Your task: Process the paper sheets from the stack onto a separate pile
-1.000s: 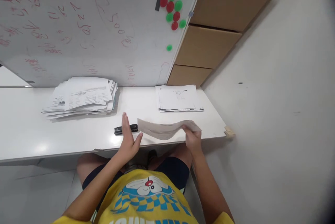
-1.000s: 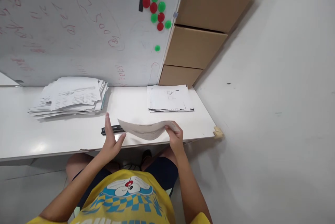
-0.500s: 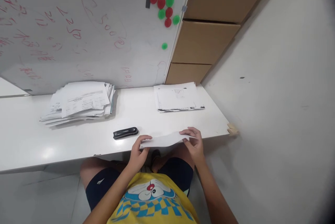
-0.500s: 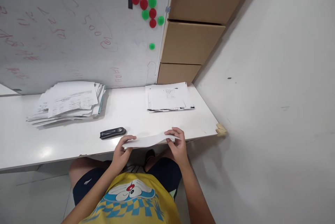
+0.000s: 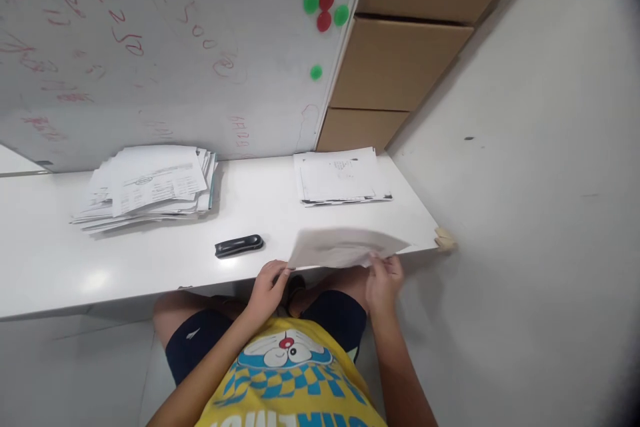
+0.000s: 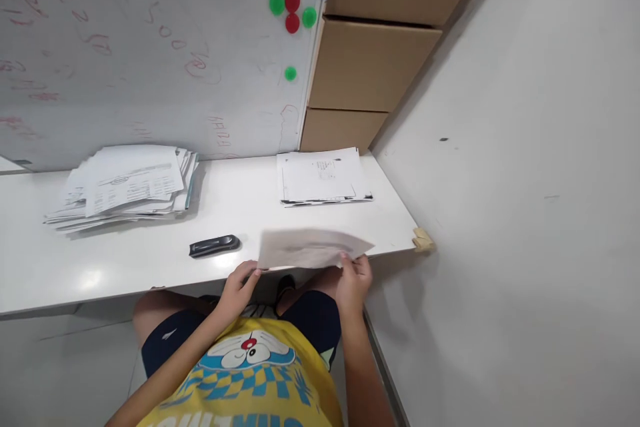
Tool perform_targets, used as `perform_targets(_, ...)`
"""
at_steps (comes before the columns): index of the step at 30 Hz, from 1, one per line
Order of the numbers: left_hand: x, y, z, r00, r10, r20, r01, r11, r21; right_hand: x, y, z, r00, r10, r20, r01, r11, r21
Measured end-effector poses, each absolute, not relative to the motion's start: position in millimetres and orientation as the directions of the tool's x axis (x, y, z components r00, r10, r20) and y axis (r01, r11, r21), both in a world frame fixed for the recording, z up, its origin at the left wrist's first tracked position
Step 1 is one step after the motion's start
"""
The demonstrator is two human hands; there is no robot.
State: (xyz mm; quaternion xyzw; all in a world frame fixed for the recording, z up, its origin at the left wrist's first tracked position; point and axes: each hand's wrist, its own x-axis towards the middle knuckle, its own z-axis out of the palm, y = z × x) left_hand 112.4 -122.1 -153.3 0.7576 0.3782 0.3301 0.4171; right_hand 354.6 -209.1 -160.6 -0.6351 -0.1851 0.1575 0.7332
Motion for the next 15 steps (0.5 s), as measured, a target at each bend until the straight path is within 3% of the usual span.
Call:
perform_targets(3,92,-116,-142,0.365,0.887,0.283,0.373,-0.417,0.829,367,-226,-143,0.895,0.443,0.047,-0.006,0.118,-0.993)
perform_targets(5,74,-103,-133,0.308,0.849,0.430,0.497,-0.529,0.688,372,-230,-137,0.854,0.521,-0.011,-0.046,0.054,-0.997)
perform_targets(7,61,-83,-128,0.365,0.797,0.481,0.647,-0.588,0.485,371,-224,-138,0.764,0.637,-0.101,-0.122,-0.012,-0.992)
perform_targets(10,52,-56,-129,0.523,0.774,0.358,0.744,-0.619,0.252,359,-203,-148,0.579,0.792,-0.191,-0.194,-0.094,-0.977)
perform_targets(15,47,-39,-145,0.640,0.716,0.279,0.693,-0.695,0.193,345,-182,-162,0.449,0.870,-0.205,-0.137,-0.160,-0.978)
